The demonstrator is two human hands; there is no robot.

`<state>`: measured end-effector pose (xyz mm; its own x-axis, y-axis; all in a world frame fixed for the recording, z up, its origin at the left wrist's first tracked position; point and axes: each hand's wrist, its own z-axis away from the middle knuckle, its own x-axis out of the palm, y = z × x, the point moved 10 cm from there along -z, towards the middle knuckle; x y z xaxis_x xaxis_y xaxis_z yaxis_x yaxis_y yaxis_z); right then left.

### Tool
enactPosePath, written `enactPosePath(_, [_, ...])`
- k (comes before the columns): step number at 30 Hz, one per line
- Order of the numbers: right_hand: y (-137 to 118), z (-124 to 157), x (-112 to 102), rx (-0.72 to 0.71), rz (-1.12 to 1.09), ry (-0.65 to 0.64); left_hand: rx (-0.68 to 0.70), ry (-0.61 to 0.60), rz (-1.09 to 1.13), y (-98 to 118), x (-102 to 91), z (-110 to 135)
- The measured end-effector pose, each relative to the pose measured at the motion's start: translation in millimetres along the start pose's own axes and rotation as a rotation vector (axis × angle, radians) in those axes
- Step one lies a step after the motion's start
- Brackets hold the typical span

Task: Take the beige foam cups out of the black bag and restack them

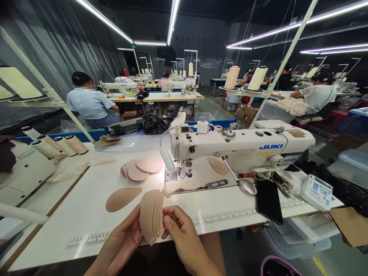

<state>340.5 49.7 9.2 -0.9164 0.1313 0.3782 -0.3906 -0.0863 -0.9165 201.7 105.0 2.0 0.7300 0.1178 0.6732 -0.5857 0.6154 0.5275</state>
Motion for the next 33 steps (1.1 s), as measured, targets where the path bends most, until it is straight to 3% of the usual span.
enactPosePath(7, [-0.1, -1.2, 10.8, 0.027, -0.061, -0.038, -0.014, 0.067, 0.016, -2.7, -11.9, -4.3])
enactPosePath(15, [0.1, -4.6, 10.9, 0.021, -0.071, -0.045, -0.040, 0.091, 0.028, 0.6, -8.4, -1.8])
enactPosePath(24, [-1.3, -6.7, 15.5, 0.021, -0.119, -0.077, -0.119, -0.188, 0.073, -8.0, 5.7, -2.3])
enactPosePath(33, [-1.1, -7.4, 21.1, 0.006, -0.170, -0.104, -0.164, -0.261, 0.093, -14.5, 2.4, -4.5])
